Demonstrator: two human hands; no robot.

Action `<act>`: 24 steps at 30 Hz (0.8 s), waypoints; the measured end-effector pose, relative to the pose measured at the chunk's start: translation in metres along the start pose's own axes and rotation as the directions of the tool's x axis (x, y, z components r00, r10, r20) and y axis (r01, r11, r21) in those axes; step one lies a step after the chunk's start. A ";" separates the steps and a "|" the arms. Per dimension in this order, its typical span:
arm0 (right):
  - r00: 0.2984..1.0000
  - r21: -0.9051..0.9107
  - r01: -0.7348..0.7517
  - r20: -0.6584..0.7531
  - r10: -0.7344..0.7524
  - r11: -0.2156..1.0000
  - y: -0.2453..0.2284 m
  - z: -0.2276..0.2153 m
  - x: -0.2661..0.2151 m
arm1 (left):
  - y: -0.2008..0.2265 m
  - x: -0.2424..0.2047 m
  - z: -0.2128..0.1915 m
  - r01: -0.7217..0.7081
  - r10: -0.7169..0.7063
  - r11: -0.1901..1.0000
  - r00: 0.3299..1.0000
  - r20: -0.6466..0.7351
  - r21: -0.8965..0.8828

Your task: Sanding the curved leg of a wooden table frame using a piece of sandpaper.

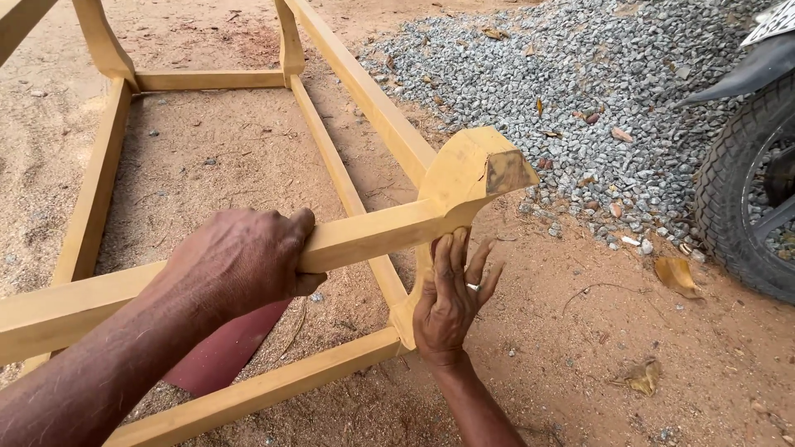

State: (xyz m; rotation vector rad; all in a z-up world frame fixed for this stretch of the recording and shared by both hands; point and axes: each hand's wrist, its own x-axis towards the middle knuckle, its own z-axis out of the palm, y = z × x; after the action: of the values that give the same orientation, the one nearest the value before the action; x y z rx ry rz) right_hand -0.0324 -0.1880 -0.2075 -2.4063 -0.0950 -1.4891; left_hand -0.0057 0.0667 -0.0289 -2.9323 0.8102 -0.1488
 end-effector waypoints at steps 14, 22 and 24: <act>0.992 0.066 -0.095 -0.079 0.100 0.993 -0.029 0.006 0.016 | 0.001 -0.004 -0.006 -0.006 0.003 0.999 0.998 0.070 0.042; 0.993 -0.018 -0.115 -0.014 0.115 0.993 -0.029 -0.001 0.013 | 0.000 -0.004 -0.004 -0.009 0.007 0.999 0.999 0.050 0.040; 0.986 0.033 -0.133 -0.097 0.136 0.991 -0.043 -0.005 0.030 | 0.000 -0.006 -0.005 0.019 -0.019 1.000 1.000 0.001 0.003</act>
State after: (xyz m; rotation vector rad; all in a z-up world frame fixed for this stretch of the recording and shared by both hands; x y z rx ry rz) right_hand -0.0321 -0.1515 -0.1692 -2.2651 0.0683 -1.5317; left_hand -0.0117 0.0692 -0.0240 -2.9371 0.7820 -0.1495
